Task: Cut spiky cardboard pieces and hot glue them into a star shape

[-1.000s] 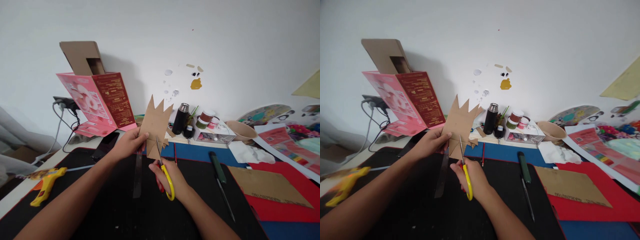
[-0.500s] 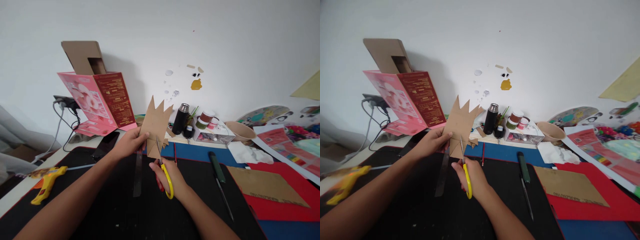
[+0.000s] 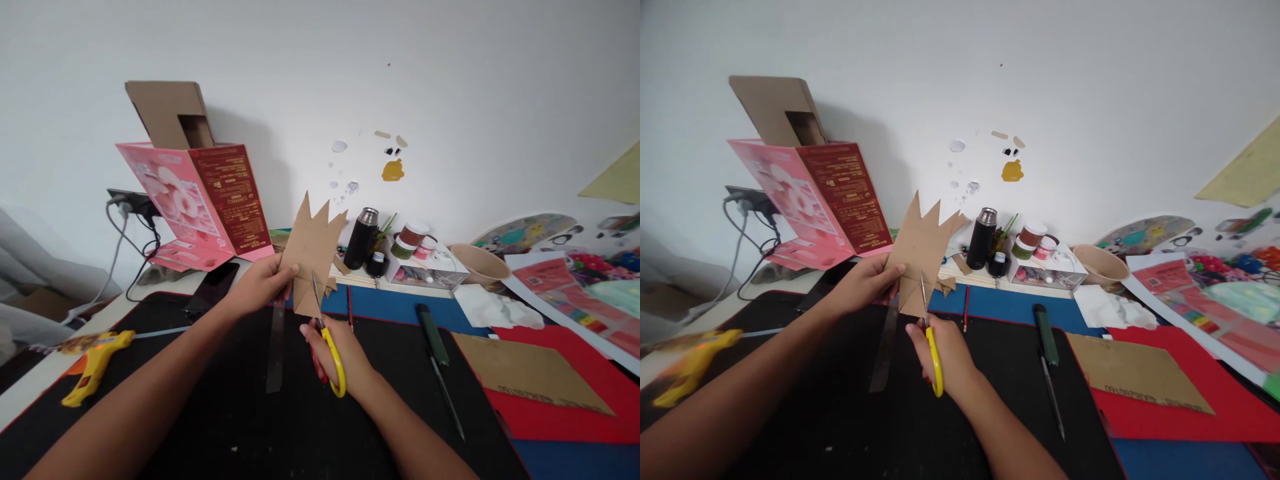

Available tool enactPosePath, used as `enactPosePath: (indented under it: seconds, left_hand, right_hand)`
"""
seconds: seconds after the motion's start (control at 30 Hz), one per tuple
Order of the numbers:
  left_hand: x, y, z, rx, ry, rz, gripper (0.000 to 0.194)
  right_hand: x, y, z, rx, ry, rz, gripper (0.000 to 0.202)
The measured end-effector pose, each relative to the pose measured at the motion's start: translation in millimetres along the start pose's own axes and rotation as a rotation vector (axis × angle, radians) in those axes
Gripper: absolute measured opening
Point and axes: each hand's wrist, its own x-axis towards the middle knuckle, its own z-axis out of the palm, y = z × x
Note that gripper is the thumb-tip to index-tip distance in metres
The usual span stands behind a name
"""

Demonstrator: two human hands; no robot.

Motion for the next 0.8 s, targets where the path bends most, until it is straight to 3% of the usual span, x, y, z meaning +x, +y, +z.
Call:
enactPosePath:
  seconds: [0.8]
  left_hand:
    - [1.3, 1.8, -1.3, 0.007, -0.037, 0.035, 0.040]
  right_hand:
    - [3.9, 12.7, 9.6, -0.044, 0.085, -0.031, 0.034]
